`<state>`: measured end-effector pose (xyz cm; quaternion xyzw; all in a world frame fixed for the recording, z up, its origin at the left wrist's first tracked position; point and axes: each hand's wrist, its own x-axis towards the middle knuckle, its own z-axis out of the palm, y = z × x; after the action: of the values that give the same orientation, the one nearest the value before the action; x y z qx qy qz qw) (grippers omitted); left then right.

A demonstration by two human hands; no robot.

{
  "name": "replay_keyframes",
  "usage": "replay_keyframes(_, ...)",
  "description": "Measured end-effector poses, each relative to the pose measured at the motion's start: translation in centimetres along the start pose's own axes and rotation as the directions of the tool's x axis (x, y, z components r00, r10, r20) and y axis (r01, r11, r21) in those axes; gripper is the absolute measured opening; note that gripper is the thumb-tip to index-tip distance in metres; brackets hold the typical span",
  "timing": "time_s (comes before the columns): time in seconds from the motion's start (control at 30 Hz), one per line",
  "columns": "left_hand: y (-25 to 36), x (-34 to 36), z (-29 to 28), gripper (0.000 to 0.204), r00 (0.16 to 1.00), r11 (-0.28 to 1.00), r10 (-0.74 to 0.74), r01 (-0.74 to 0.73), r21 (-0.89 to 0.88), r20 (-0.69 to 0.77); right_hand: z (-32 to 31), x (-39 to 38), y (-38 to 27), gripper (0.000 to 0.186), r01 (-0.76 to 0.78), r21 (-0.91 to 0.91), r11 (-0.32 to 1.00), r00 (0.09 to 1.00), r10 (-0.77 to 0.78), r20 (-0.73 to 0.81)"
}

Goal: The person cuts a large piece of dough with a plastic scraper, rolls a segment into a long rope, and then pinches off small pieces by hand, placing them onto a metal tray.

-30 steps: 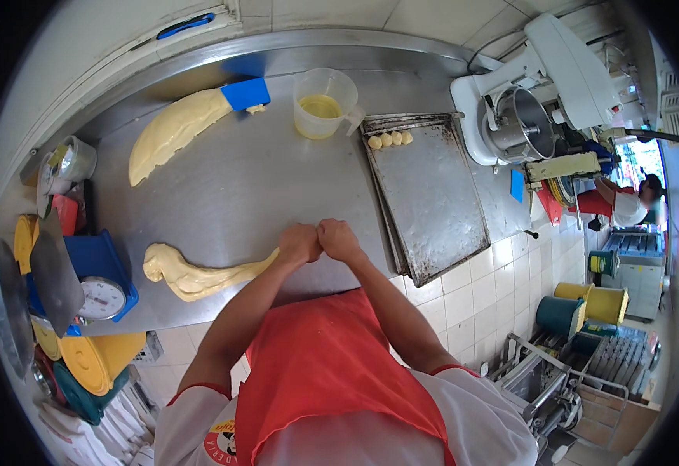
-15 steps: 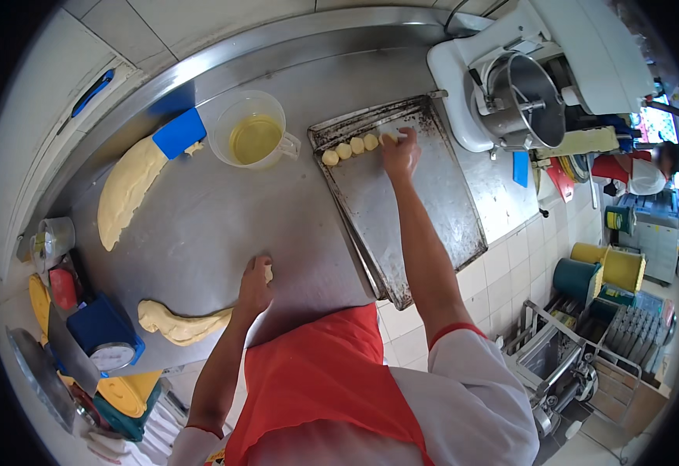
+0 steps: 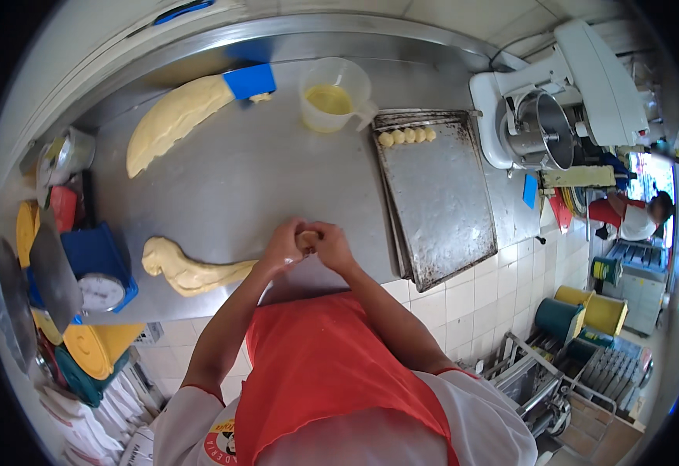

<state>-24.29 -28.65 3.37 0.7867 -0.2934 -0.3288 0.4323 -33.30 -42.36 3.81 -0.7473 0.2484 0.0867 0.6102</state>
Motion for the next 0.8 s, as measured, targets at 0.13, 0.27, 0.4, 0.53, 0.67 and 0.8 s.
replay_keyframes(0.13, 1.0, -1.1, 0.3, 0.029, 0.989, 0.971, -0.002, -0.034, 0.238, 0.151, 1.9, -1.1, -2.4, 0.022, 0.089, -0.276, 0.957, 0.953, -0.162, -0.255)
replay_keyframes(0.27, 2.8, 0.2, 0.9, 0.019, 0.972, 0.865, -0.23, 0.179, 0.469, 0.054, 2.2, -0.3, -1.7, 0.03, 0.025, -0.586, 0.81, 0.879, -0.296, -0.373)
replay_keyframes(0.4, -0.6, 1.7, -0.2, 0.019, 0.965, 0.826, -0.174, 0.032, 0.563, 0.199, -2.0, -1.3, -2.0, 0.028, -0.204, 0.134, 0.97, 0.912, 0.138, 0.386)
replay_keyframes(0.53, -0.3, 4.7, -0.8, 0.031, 0.932, 0.911, -0.361, 0.343, 0.231, 0.038, -7.1, -2.0, 0.3, 0.023, -0.125, 0.397, 0.909, 0.961, 0.011, 0.277)
replay_keyframes(0.67, 7.3, 3.0, 3.9, 0.048, 0.994, 0.97, -0.058, 0.035, 0.239, 0.093, -21.9, 3.5, 9.0, 0.033, 0.163, 0.144, 0.976, 0.758, -0.03, -0.652)
replay_keyframes(0.8, 6.3, 4.0, 8.3, 0.049, 0.966, 0.929, -0.15, 0.065, 0.365, 0.211, -30.3, 10.8, 4.9, 0.027, -0.024, -0.119, 0.993, 0.469, -0.094, -0.878)
